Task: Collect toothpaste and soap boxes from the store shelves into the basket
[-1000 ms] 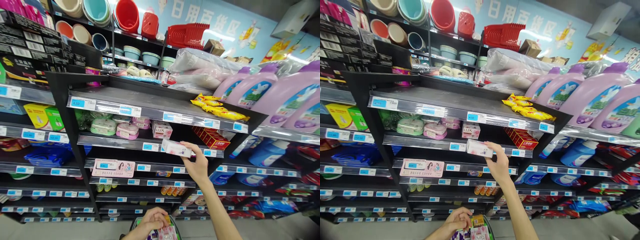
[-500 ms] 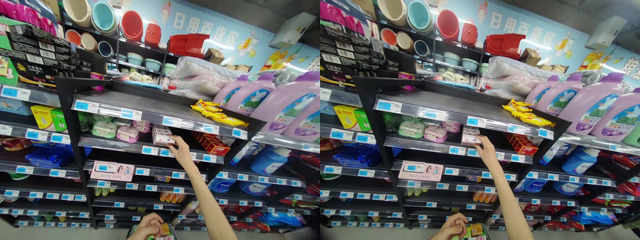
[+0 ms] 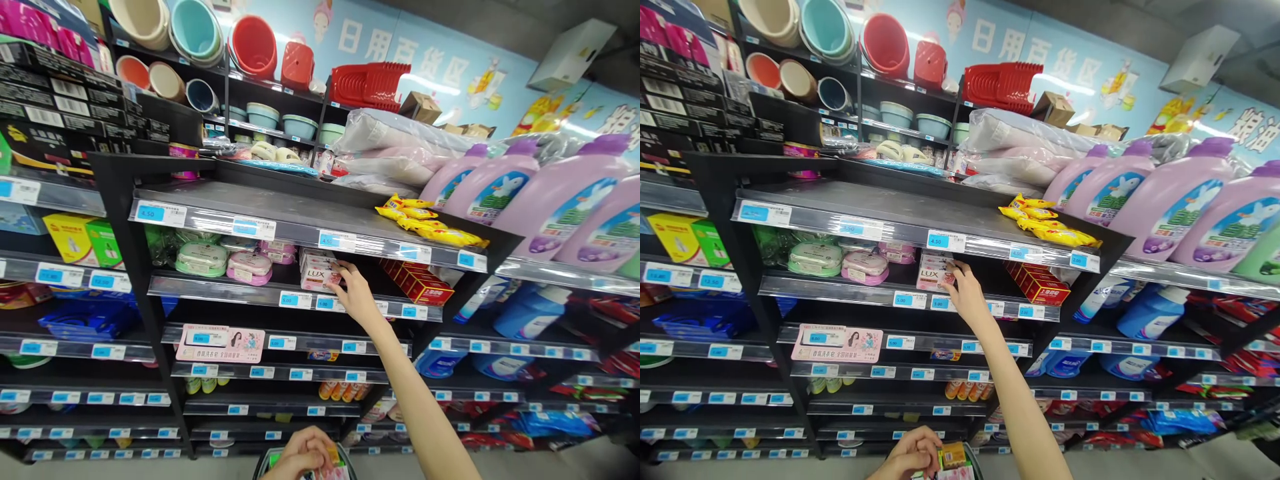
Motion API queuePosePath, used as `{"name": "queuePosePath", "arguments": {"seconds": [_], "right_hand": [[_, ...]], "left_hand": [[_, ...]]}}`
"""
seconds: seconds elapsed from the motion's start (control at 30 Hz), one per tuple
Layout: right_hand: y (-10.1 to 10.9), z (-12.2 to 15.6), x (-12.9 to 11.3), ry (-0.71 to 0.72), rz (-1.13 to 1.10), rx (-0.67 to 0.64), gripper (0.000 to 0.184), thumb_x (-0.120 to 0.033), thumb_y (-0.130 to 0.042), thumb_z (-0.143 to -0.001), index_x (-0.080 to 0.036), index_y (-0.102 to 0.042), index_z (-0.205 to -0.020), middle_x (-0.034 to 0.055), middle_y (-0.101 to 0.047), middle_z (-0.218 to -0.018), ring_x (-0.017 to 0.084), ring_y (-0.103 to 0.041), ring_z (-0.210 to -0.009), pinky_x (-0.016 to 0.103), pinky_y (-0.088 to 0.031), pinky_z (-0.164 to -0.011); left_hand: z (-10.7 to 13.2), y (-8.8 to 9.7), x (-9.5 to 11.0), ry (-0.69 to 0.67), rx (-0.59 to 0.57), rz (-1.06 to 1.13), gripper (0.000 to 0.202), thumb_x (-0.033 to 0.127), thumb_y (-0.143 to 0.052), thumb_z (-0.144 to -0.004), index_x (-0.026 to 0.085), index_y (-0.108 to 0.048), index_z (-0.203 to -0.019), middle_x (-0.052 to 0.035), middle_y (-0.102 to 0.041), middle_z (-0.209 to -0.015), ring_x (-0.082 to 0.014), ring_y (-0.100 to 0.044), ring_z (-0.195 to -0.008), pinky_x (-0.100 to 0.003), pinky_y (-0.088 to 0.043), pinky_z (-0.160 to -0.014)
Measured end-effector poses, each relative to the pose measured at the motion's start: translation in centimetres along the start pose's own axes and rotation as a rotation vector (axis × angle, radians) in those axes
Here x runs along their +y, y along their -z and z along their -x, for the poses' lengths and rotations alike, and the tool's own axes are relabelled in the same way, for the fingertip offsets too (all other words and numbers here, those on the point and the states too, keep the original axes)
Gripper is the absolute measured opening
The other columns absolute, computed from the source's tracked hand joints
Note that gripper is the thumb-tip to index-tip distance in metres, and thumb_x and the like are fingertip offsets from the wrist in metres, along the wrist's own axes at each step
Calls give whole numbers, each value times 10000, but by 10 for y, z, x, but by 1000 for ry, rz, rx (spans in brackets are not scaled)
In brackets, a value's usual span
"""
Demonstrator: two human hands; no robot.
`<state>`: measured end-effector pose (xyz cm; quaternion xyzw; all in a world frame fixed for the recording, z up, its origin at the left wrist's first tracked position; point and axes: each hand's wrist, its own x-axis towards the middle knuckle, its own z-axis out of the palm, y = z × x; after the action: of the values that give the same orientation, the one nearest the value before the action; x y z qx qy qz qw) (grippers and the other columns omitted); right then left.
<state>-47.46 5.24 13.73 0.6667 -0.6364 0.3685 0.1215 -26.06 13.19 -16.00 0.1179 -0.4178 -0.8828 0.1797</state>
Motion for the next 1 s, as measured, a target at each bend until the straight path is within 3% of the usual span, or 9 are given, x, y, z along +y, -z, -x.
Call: {"name": "queuePosePath", "arguments": {"seconds": [0.27, 0.47, 0.57, 0.63, 0.73, 0.8, 0.83, 0.93, 1.0], "right_hand": [[-2, 0, 7, -36, -71, 7, 448, -367, -652, -932, -221, -619, -1354, 141, -536, -1457, 317, -623, -1247, 490, -584, -1015], [1, 3, -7, -41, -11, -7, 464, -339, -604, -965, -229, -555, -1412, 148, -482, -1509, 322, -576, -1317, 522, -524, -1085], [3, 16, -22, -8, 26, 94, 544, -334, -598, -974, -239, -457, -1490, 149, -423, -1570, 326, -471, -1417, 552, -465, -1136], [-1, 39, -33, 31, -6, 241, 492, -283, -585, -984, -258, -485, -1465, 131, -499, -1517, 299, -491, -1398, 540, -463, -1136], [-31, 102, -46, 123, -156, 425, 388, -104, -528, -980, -302, -630, -1298, 63, -721, -1205, 231, -653, -1196, 446, -552, -1024], [-71, 165, -53, 122, -263, 391, 473, -37, -499, -959, -335, -632, -1301, 32, -763, -1122, 216, -704, -1112, 410, -598, -947], [-95, 203, -57, 54, -280, 356, 502, -43, -482, -960, -343, -609, -1343, 33, -766, -1139, 221, -714, -1108, 404, -616, -924], [-165, 327, -70, -194, -177, -12, 607, -170, -499, -962, -400, -435, -1520, 26, -676, -1373, 286, -687, -1206, 463, -640, -950], [-193, 404, -74, -284, -172, -69, 741, -213, -496, -921, -497, -256, -1562, -31, -675, -1367, 314, -691, -1188, 482, -672, -891]], "left_hand": [[0, 9, -8, 42, 144, -19, 308, 372, -807, -591, 219, -780, -856, -60, -731, -687, -165, -582, -569, -295, -325, -588], [-11, 10, -15, 86, 48, -117, 291, 493, -810, -561, 380, -788, -828, -48, -727, -725, -245, -642, -616, -385, -376, -636], [-17, 18, -26, 104, 43, -117, 343, 530, -823, -526, 372, -775, -827, -45, -719, -725, -243, -648, -614, -384, -391, -626], [-20, 25, -34, 116, 74, -91, 395, 534, -837, -522, 311, -764, -840, -37, -715, -707, -193, -614, -574, -334, -380, -597], [-18, 32, -39, 164, 176, -54, 460, 567, -815, -593, 219, -722, -879, -32, -729, -733, -143, -595, -572, -259, -360, -564], [-12, 33, -35, 222, 280, 63, 442, 586, -754, -686, 212, -700, -916, -44, -752, -812, -159, -644, -658, -253, -410, -605], [-7, 34, -31, 254, 328, 158, 429, 592, -713, -733, 220, -693, -946, -56, -763, -868, -183, -674, -726, -270, -446, -650], [8, 36, -22, 401, 484, 388, 456, 599, -594, -818, 227, -656, -1075, -100, -762, -984, -266, -710, -850, -348, -506, -737], [19, 38, -23, 550, 604, 375, 465, 552, -554, -847, 200, -625, -1142, -117, -756, -996, -268, -712, -802, -352, -518, -719]]}}
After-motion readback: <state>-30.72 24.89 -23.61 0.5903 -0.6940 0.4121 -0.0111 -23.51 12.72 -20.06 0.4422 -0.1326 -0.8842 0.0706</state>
